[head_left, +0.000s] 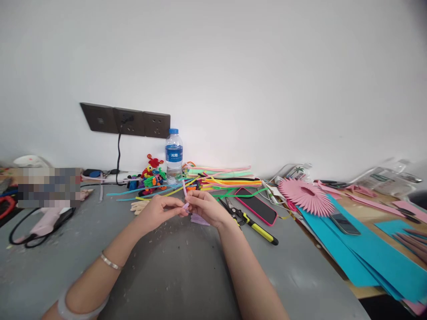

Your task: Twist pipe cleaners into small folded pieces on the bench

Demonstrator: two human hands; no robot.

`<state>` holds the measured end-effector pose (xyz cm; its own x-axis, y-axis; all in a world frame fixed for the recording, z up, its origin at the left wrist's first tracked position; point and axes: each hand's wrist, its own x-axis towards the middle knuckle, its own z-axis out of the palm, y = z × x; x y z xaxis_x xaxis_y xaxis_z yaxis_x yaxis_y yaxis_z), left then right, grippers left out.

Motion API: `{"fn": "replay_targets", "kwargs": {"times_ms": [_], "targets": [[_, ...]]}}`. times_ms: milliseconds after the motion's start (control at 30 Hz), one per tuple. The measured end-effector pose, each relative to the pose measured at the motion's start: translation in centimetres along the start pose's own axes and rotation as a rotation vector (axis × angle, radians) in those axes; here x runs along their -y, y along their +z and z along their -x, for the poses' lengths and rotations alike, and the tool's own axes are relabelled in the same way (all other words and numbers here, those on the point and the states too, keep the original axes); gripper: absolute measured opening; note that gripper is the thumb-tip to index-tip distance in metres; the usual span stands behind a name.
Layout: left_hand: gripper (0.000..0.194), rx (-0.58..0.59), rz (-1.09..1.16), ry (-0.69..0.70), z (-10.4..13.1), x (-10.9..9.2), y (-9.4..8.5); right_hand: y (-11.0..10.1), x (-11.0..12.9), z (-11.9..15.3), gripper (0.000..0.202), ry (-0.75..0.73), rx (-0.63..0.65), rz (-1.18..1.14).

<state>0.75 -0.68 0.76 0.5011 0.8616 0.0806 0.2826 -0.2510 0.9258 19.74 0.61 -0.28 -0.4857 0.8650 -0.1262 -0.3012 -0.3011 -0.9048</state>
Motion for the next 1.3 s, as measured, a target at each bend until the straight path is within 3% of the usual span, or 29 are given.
{"fn": "replay_targets", "kwargs": {"times_ms": [333,633,867,967,1133,1300], "targets": [[0.021,0.118,-0.046,0.105,0.24,-0.29,-0.04,-0.28,0.59,0.77,0.026,0.186,0.224,-0.053],[0.022,0.047,0.124,0.071,0.09,0.16,0.05,0.19,-0.29,0.14,0.024,0.061,0.278,-0.182],[0.027,0.15,0.191,0.017,0.42,-0.12,-0.16,-0.29,0.49,0.7,0.023,-0.044,0.235,-0.1],[0.026,0.162,0.202,0.011,0.52,-0.24,-0.09,-0.21,0.59,0.81,0.021,-0.021,0.291,-0.095],[0.02,0.084,0.295,-0.047,0.12,0.01,0.15,0.03,0.45,0.69,0.024,-0.02,0.308,-0.094],[0.027,-0.086,0.633,-0.16,-0.38,0.07,0.46,0.05,0.24,0.45,0.026,-0.054,0.225,-0.09]]}}
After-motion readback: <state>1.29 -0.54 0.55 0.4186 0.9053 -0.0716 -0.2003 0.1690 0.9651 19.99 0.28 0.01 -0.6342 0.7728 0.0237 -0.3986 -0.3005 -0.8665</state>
